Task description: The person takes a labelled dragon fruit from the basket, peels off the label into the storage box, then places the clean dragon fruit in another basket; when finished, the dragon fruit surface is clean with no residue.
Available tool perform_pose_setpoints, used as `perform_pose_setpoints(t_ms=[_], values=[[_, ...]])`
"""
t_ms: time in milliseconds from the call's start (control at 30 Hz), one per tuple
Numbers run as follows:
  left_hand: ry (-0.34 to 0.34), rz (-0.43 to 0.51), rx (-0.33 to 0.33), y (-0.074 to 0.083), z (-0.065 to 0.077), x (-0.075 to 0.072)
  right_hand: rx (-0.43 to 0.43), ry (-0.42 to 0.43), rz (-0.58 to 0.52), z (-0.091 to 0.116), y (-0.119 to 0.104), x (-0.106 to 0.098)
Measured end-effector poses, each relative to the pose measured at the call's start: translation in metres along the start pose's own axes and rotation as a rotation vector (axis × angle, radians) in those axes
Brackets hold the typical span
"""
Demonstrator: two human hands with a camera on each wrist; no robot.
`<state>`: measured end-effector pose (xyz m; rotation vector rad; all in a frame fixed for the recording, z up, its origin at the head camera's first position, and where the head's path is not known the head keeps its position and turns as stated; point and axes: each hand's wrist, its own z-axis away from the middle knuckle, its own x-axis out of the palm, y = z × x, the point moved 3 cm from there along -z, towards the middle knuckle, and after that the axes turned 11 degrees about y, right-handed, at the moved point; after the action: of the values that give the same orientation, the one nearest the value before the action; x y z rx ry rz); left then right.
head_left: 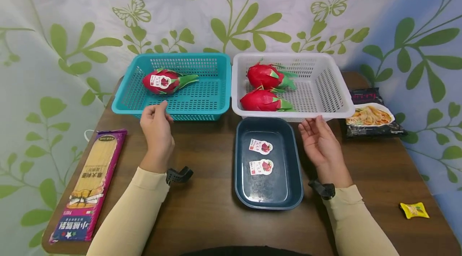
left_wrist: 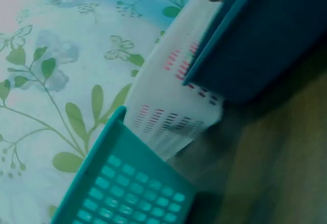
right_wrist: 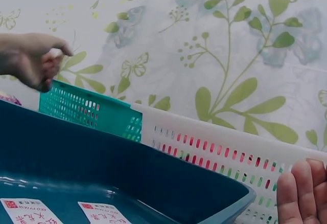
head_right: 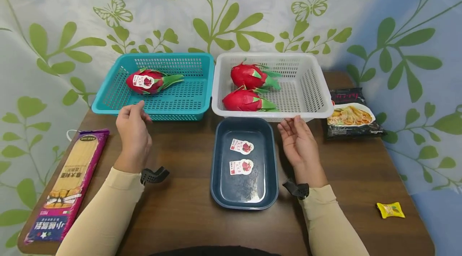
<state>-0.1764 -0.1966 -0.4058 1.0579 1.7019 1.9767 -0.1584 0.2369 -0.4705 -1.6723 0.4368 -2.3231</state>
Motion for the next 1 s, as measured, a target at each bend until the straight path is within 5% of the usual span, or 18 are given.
perform_pose_setpoints(t_ms=[133,300,400,533,633,800,900,1000], values=[[0.09,0.06,-0.23,-0.015,-0.004,-0.02,-0.001,0.008,0.008,0.0,0.0,-0.002],[0.076,0.414,-0.533,-0.029,-0.011,-0.03,-0.002,0.002,0.024,0.0,0.003,0.0],[0.065,0.593,-0.565,-0.034,-0.016,-0.032,-0.008,0.007,0.033,0.0,0.004,0.001],[0.066,0.673,-0.529,-0.039,-0.02,-0.033,-0.063,0.03,0.102,0.001,0.003,0.001],[0.062,0.71,-0.524,-0.043,-0.023,-0.034,-0.199,0.12,0.336,0.004,0.002,0.001],[0.028,0.751,-0.526,-0.049,-0.024,-0.034,-0.421,0.262,1.025,0.03,-0.002,0.022],[0.016,0.765,-0.533,-0.05,-0.024,-0.034,-0.582,0.083,1.379,0.046,-0.001,0.055],[0.015,0.78,-0.535,-0.052,-0.023,-0.034,-0.797,-0.215,1.569,0.048,0.008,0.101]])
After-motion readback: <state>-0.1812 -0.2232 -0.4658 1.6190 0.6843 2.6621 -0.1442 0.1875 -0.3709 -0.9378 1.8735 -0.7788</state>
